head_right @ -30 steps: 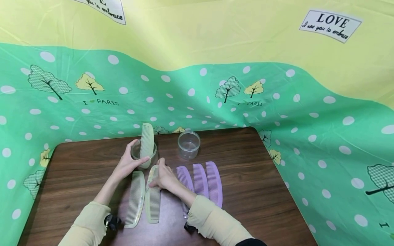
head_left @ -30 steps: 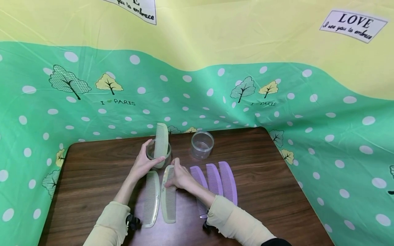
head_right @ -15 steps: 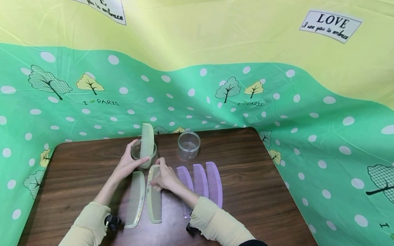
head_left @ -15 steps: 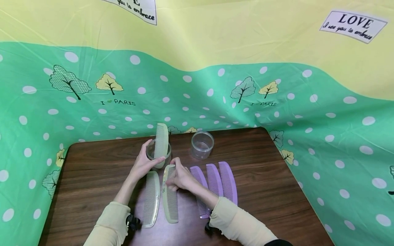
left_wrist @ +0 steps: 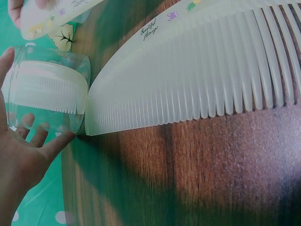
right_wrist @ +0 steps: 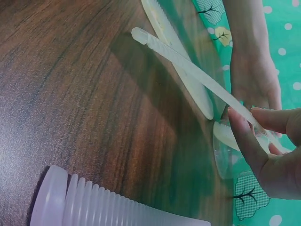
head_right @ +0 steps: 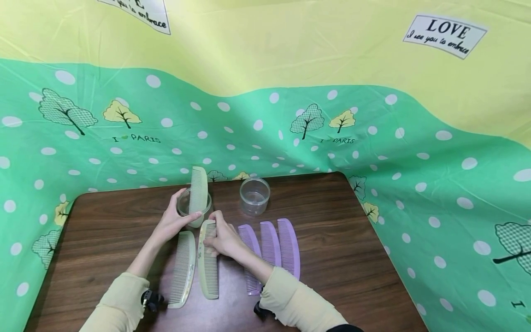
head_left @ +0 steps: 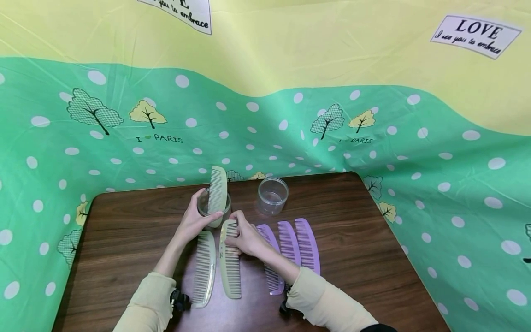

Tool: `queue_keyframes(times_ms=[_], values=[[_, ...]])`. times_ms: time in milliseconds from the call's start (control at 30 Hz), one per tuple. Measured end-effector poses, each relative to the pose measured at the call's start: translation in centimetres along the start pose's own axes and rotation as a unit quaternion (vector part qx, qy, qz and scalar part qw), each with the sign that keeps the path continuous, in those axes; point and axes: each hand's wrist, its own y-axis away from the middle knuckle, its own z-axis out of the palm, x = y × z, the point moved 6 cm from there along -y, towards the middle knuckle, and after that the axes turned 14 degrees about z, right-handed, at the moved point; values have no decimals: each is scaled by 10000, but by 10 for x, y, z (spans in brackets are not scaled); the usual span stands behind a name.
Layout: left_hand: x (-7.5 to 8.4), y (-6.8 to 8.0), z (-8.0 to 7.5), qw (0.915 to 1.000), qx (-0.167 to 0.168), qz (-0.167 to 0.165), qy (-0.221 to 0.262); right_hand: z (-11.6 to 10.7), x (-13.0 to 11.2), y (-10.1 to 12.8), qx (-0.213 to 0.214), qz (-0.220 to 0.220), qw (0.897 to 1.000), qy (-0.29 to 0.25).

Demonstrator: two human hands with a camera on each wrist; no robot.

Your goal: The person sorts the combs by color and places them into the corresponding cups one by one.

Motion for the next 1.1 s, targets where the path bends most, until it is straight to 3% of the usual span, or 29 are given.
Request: queue_keyframes(times_ms=[300,800,1100], values=[[0,-1,0,10000,27,53,17,-9,-11,7,-92,-157,9994,-294],[1,-1,-1,9999,-20,105,-100,-32,-32,13,51,-542,9983,-194],[0,-1,-1,9999,-50,38,-155,-39,-42,13,78,-722,9966,-399]])
